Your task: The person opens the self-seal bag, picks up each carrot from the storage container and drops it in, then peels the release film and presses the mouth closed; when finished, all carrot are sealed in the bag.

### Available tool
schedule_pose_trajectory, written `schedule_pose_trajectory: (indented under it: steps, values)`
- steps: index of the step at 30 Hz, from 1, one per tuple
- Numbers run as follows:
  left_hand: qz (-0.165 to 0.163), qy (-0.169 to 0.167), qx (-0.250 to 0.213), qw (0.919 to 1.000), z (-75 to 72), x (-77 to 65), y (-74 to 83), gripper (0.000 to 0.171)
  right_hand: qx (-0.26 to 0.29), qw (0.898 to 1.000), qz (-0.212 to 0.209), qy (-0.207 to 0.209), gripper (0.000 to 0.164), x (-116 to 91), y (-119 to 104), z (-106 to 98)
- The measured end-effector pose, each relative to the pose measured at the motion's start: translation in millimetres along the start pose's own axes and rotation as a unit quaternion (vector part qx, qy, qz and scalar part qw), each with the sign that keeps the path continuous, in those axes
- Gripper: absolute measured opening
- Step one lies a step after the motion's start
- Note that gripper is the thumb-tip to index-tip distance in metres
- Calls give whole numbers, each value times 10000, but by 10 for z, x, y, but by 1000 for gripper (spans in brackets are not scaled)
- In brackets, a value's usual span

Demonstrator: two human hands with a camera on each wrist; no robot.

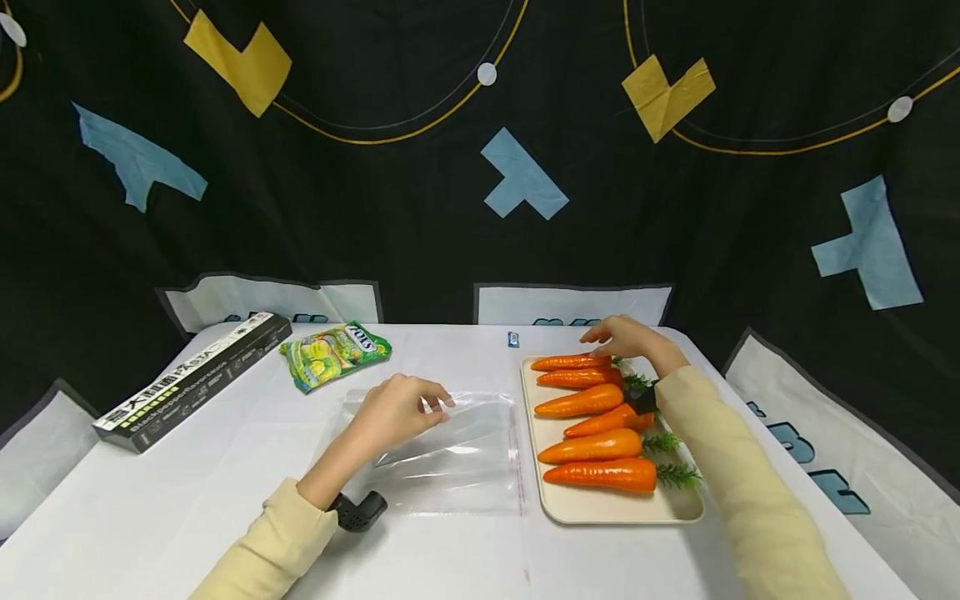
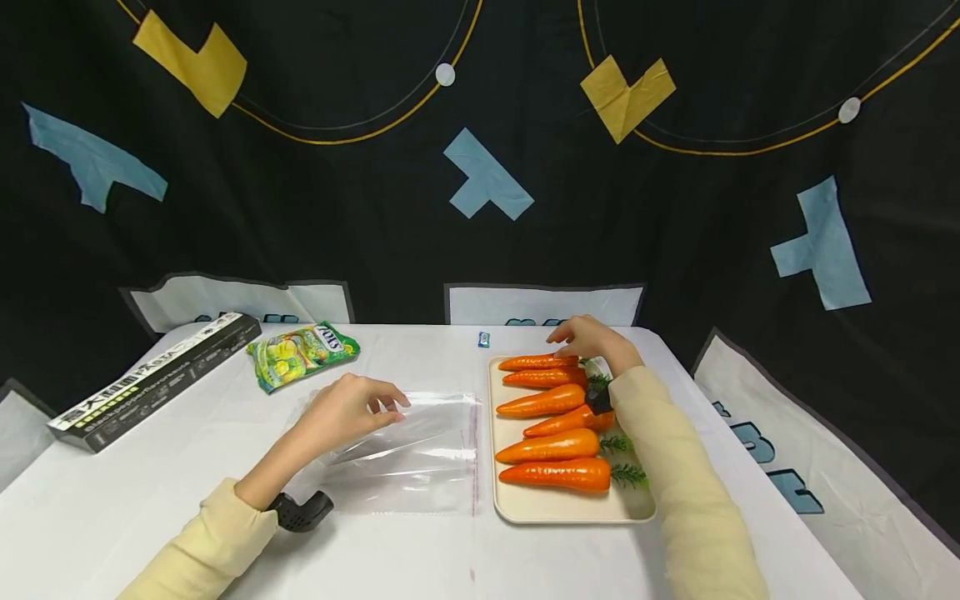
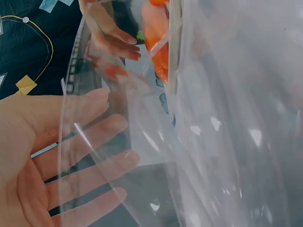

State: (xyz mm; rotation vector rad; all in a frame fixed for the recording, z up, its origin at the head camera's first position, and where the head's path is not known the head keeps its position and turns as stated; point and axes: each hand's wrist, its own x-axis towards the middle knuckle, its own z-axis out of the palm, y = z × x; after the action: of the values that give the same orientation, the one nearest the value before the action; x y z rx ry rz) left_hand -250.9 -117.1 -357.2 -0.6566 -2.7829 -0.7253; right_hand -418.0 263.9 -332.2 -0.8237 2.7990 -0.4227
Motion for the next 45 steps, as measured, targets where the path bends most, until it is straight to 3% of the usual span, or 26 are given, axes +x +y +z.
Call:
schedule_pose_trajectory:
  steps: [13,33,38,45]
  values:
    - [151,-151,-59,9998,-14,1,-13,13,-48,9987,489,-137,34,43,147,121]
    - [62,-140,-79,9999,-1,5,0,14,-21,9991,370,194,26,47,204,199]
    - [26,-121,-61,9999,1,6,0,14,53,9984,308,469,25,30,195,197]
    - [21,-91,-16,10000,10,4,-9,14,-235,9912,-60,1303,27,-25,128,156]
